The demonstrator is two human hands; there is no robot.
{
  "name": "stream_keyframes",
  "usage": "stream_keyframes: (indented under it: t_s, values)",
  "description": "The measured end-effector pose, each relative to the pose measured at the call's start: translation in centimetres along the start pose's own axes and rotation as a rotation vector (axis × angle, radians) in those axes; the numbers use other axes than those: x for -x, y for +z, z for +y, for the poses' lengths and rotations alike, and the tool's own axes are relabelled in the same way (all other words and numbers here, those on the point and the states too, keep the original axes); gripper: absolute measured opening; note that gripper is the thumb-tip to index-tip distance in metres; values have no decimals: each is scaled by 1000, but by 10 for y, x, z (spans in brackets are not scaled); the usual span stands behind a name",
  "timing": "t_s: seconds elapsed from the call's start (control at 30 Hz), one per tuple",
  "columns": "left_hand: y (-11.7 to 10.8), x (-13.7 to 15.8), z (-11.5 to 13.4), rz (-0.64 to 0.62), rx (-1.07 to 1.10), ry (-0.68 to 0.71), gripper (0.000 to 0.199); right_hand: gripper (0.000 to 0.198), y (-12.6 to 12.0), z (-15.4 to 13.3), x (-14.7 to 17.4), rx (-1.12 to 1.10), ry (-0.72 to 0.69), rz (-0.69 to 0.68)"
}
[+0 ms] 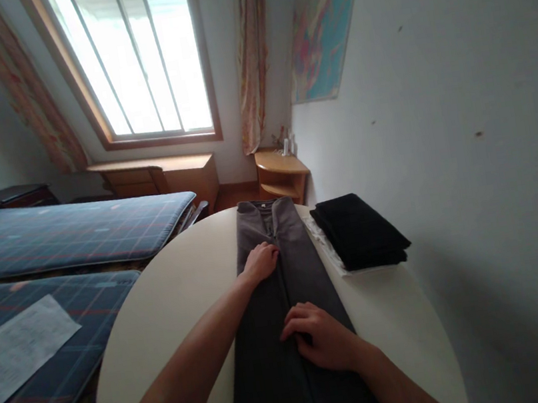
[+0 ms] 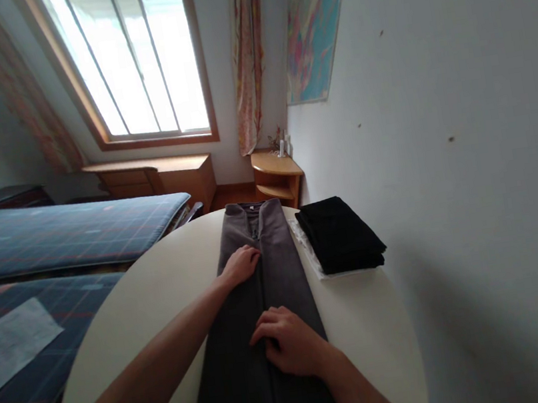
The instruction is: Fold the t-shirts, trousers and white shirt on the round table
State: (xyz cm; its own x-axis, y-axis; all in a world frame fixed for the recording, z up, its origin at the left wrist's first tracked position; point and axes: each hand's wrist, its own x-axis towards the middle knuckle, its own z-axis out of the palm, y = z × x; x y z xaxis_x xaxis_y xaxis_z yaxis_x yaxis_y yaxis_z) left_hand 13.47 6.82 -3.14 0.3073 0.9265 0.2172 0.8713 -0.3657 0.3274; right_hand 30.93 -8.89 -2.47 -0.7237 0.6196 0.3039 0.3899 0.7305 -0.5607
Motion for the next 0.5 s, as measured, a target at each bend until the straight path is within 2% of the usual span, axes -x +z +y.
stream_keyframes:
  t_s: [0.17,0.33,0.5]
  values:
    - [8,13,-6,23,-28,11,39,39,-1,-4,1,-17,25,-70]
    - [15,26,-14,-39,-48,38,54,38,-4,-5,2,-90,48,-83]
    - [17,37,-16,-101,-69,64,57,35,-10,-13,1,-171,91,-156]
